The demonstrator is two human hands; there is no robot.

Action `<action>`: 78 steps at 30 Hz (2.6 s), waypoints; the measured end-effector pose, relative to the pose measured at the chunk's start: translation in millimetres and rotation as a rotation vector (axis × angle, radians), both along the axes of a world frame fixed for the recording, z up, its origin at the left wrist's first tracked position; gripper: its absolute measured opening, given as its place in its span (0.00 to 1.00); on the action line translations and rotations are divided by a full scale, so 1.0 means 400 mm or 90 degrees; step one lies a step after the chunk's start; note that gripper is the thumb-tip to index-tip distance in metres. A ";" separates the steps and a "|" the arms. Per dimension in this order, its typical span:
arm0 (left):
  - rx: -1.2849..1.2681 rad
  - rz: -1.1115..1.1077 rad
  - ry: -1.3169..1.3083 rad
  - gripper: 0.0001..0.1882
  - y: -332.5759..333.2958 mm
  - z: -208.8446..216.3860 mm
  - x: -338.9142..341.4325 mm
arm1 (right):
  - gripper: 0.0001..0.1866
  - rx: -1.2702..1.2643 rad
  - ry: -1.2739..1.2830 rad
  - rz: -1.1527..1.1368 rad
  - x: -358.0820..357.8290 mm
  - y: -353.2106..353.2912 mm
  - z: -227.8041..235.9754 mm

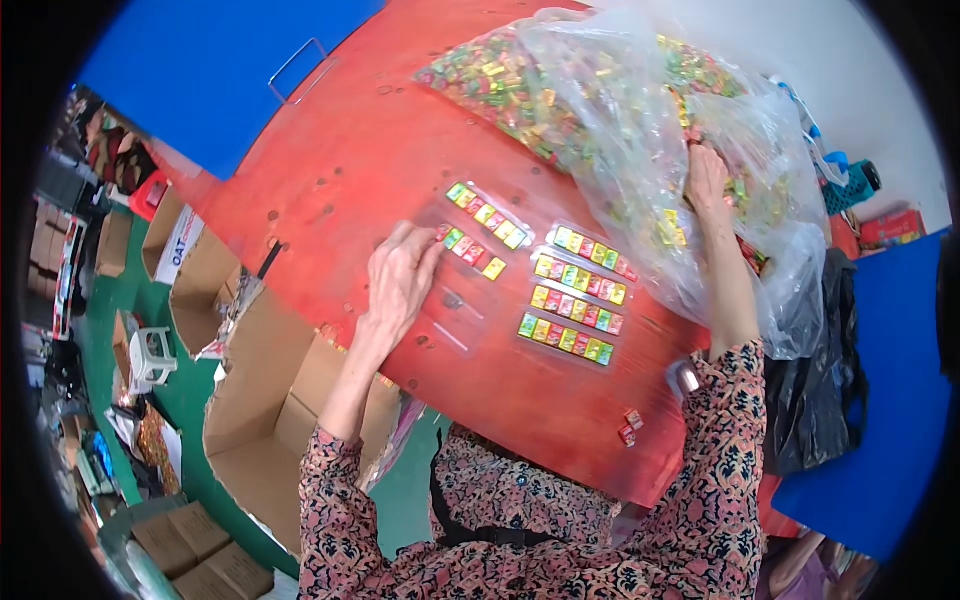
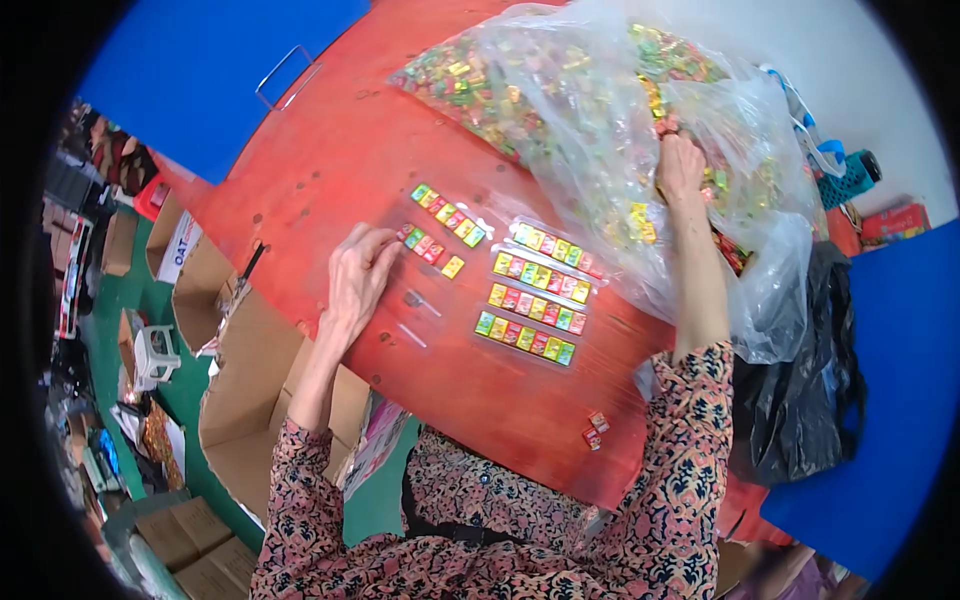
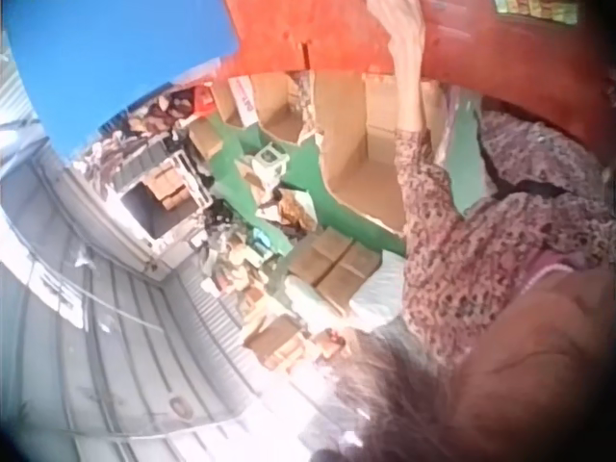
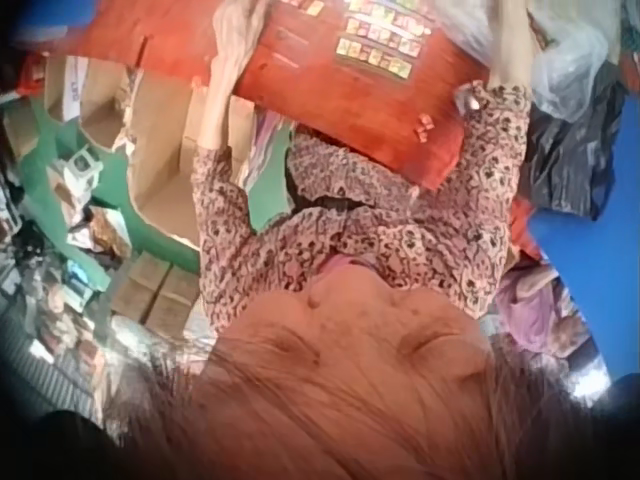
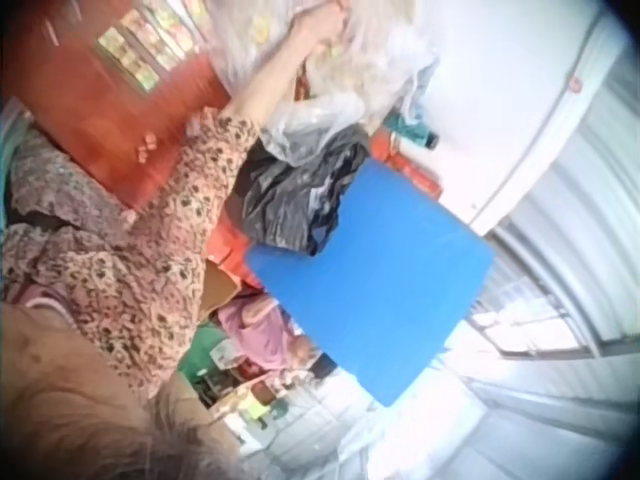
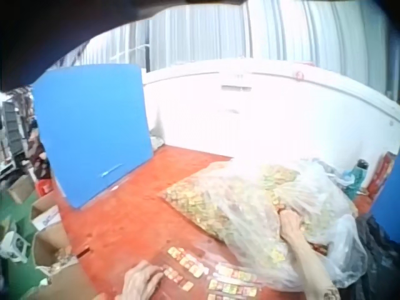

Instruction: Sorting small colorful packets into rows on a table and placing them into plastic bags.

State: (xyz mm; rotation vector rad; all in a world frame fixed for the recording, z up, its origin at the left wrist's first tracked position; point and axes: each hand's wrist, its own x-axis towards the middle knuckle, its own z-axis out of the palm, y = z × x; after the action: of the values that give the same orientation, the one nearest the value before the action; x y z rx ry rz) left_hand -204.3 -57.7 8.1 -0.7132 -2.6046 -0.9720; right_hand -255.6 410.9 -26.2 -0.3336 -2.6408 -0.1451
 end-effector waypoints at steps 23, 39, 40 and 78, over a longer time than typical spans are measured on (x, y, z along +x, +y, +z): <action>-0.050 -0.014 0.078 0.08 0.026 -0.066 -0.041 | 0.04 -0.223 -0.295 0.553 0.128 -0.654 0.090; -0.037 -0.004 -0.004 0.10 0.018 -0.069 -0.044 | 0.06 -0.333 -0.216 0.523 0.140 -0.688 0.043; -0.038 -0.006 -0.005 0.10 0.019 -0.071 -0.044 | 0.07 -0.346 -0.188 0.531 0.147 -0.691 0.045; 0.014 -0.009 -0.006 0.07 -0.009 -0.065 -0.064 | 0.09 -0.333 0.112 0.052 0.063 -0.118 0.010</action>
State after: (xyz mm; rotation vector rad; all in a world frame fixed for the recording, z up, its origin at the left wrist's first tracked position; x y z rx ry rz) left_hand -230.0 -61.5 -18.0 -0.7247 -2.5959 -1.0100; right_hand -230.4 363.8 -22.2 -0.3849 -2.4756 0.5839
